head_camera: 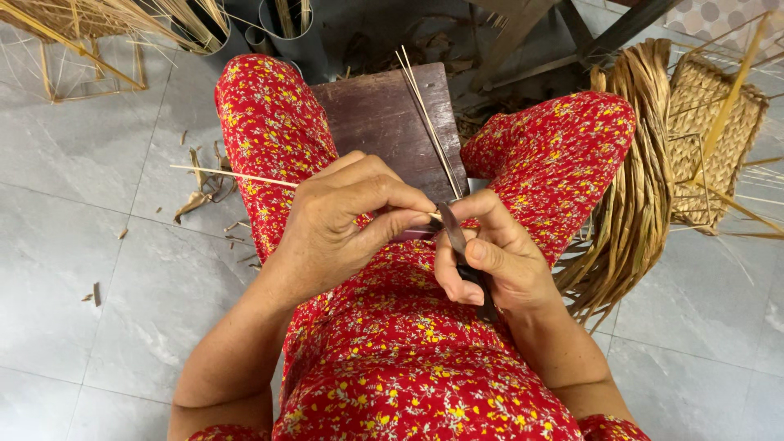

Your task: The person sits on the floor and trims thin bamboo strips into sticks with a knife, cutting off ends and shaving the sticks, then places the finished sticks on the wooden board beside them.

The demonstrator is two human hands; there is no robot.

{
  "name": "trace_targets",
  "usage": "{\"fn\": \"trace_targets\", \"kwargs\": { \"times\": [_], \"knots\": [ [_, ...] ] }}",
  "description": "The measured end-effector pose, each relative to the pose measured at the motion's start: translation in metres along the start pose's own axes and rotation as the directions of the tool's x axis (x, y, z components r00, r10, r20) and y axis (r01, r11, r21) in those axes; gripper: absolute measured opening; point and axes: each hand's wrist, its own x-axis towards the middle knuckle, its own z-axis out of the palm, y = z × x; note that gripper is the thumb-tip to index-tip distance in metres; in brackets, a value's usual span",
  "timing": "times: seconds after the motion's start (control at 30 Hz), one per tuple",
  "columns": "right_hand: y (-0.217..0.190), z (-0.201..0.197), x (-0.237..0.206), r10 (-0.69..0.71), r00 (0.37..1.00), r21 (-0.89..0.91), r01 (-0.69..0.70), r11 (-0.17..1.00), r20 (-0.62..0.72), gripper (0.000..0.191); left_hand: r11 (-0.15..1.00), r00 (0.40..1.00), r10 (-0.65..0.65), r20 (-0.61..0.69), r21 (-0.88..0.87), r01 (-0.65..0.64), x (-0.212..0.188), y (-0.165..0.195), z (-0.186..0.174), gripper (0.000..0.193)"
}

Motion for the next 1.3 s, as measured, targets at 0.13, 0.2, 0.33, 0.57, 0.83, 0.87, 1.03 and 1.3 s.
{"fn": "trace_targets", "kwargs": {
  "times": [0.13,0.2,0.33,0.57,0.83,0.87,1.03,1.3],
  "knots": [
    [0.0008,0.0001,0.0016,-0.003,1.0,0.049,0.002,0.999,0.026,0.03,0.999,1.0,-0.006,-0.006,0.032,0.006,-0.0014,0.0023,0.0006,0.013],
    [0.0014,0.0007,0.0011,0.002,1.0,0.078,-0.005,0.997,0.031,0.029,0.999,1.0,0.004,-0.015,0.039,-0.003,-0.0012,0.0032,0.0023,0.013],
    [0.0025,0.0012,0.0005,0.02,0.999,0.118,-0.023,0.993,0.03,0.027,0.998,0.999,0.022,-0.027,0.06,-0.02,-0.001,0.0044,0.002,0.013],
    [0.0021,0.002,0.0009,0.046,0.999,0.152,-0.048,0.987,0.018,0.026,0.999,1.0,0.011,-0.001,0.044,-0.011,0.0007,0.0044,0.0016,0.013],
    [0.0004,0.0059,0.0024,0.057,0.998,0.151,-0.055,0.987,-0.005,0.025,0.998,1.0,-0.002,-0.006,0.064,0.002,0.0029,0.0033,0.0019,0.012],
    [0.0001,0.0059,0.003,0.056,0.998,0.152,-0.055,0.987,-0.005,0.025,0.998,1.0,0.005,-0.004,0.059,-0.005,0.0031,0.0032,0.0018,0.011],
    [-0.0004,0.006,0.0049,0.065,0.998,0.18,-0.062,0.982,-0.005,0.024,0.999,1.0,-0.017,-0.009,0.049,0.017,0.0035,0.0035,0.0026,0.011],
    [-0.0009,0.0058,0.007,0.073,0.997,0.196,-0.069,0.978,-0.015,0.023,1.0,1.0,-0.005,-0.013,0.019,0.006,0.0037,0.0011,0.0046,0.01]
  ]
}}
